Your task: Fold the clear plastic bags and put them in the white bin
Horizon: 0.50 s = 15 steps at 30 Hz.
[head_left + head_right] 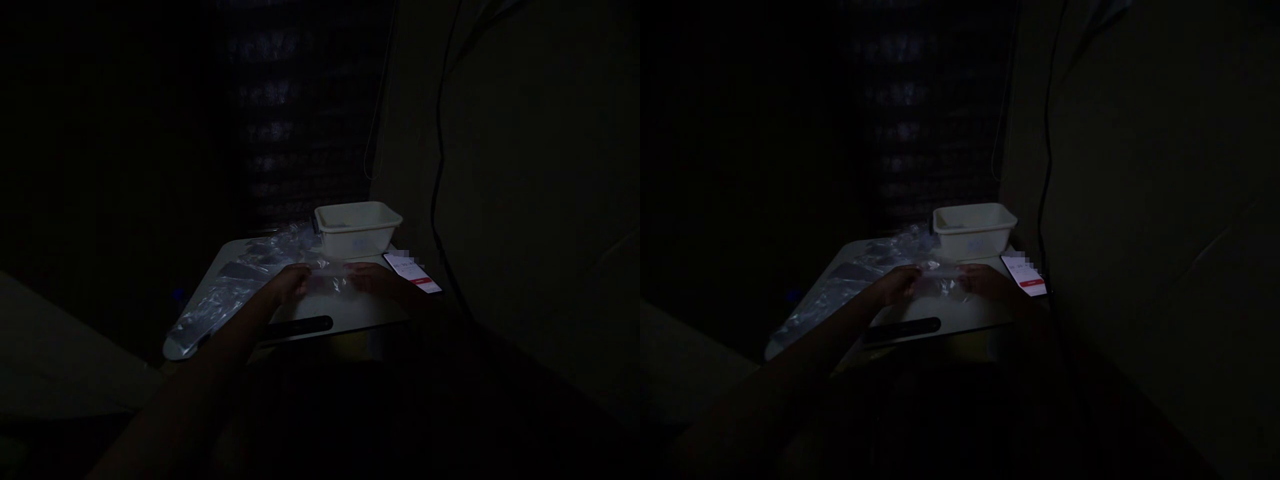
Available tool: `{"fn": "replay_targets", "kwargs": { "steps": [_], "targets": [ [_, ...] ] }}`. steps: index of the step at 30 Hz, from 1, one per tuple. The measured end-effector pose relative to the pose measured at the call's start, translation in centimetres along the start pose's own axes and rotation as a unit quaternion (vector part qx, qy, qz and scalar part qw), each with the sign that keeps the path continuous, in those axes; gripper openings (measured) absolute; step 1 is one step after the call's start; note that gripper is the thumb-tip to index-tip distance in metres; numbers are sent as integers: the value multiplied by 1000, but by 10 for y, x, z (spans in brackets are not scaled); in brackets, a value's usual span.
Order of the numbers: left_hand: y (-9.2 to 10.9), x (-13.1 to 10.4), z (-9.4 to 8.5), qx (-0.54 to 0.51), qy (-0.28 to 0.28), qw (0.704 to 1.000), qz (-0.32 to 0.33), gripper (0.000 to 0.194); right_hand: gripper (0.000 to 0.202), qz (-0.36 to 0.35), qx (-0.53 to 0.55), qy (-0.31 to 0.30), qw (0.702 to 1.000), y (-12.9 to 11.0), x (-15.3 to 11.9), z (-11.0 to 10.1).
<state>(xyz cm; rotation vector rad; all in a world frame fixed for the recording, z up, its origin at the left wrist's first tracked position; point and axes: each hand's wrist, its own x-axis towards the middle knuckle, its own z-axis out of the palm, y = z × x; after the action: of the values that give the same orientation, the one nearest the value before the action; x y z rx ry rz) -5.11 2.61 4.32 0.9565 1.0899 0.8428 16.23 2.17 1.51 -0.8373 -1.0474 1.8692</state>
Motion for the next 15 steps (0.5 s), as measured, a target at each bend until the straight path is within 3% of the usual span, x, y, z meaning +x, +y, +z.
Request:
{"fn": "replay_targets", "kwargs": {
  "steps": [5,8,15],
  "targets": [
    [3,-5,4,6,-7,1000,1,17,14,-11,-36,3,999,2,2,-4],
    [5,-8,6,16,3,1000,-5,20,13,-58,-111,-13,992,6,2,-10],
    [0,-3,2,95,24,995,25,23,27,-119,-195,-29,973,10,5,-27]
  ]
}}
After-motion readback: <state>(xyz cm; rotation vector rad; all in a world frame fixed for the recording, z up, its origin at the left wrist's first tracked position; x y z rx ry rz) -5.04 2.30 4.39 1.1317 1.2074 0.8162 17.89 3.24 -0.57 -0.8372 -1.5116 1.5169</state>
